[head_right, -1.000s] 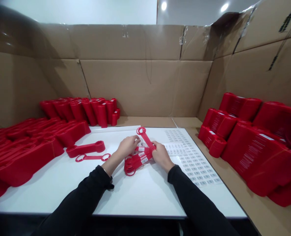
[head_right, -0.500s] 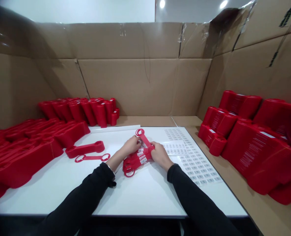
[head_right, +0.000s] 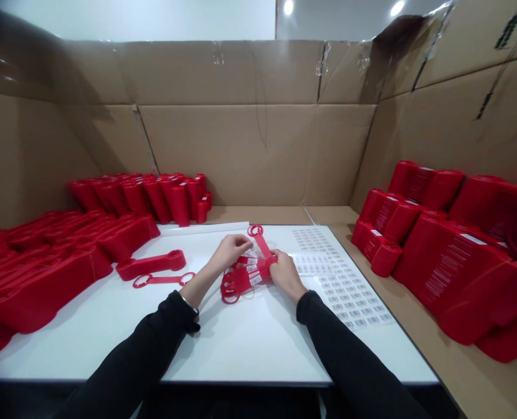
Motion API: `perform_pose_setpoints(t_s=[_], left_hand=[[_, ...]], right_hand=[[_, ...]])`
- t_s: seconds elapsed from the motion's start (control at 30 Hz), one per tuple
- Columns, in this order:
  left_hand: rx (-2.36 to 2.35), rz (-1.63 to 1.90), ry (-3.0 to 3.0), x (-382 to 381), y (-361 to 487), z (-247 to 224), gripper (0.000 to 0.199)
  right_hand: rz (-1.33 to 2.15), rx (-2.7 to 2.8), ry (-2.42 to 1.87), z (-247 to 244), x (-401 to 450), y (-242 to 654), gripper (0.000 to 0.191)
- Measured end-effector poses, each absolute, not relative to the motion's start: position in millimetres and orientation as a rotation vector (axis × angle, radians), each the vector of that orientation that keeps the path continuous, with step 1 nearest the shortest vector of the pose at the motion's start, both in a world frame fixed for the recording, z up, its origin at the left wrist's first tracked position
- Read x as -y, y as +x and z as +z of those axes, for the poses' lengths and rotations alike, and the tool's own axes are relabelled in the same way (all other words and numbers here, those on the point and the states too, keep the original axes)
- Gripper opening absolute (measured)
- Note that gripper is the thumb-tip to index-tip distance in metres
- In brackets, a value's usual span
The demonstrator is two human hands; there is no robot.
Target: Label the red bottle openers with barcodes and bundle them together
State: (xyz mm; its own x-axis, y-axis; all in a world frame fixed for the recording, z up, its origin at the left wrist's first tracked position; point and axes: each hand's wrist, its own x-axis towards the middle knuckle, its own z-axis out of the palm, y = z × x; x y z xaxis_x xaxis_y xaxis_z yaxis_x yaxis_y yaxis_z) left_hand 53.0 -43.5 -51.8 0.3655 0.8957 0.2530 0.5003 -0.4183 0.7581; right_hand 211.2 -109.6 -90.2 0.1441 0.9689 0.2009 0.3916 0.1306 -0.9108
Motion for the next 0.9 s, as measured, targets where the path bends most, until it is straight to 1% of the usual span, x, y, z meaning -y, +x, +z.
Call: perform_pose_setpoints(t_s=[0.17, 0.37, 0.6, 0.9], left_hand=[[-1.097, 1.008, 1.867, 53.3, 56.9, -42.0, 0.025], [-1.092, 1.043, 1.717, 60.0, 57.8, -37.7, 0.025], [-1.067, 1.059, 1.676, 64.1, 60.6, -34.3, 0.022], [-1.06, 1.077, 1.685, 71.3, 64.0, -31.0, 0.02]], right_hand=[[0.687, 1.434, -1.388, -85.1, 113.8, 206.9, 0.042], [0.618, 1.458, -1.337, -80.3, 118.6, 201.5, 0.043], [0.604, 1.433, -1.332, -79.0, 119.9, 199.8, 0.039], [0.607, 1.415, -1.329, -77.6, 120.8, 198.6, 0.044]])
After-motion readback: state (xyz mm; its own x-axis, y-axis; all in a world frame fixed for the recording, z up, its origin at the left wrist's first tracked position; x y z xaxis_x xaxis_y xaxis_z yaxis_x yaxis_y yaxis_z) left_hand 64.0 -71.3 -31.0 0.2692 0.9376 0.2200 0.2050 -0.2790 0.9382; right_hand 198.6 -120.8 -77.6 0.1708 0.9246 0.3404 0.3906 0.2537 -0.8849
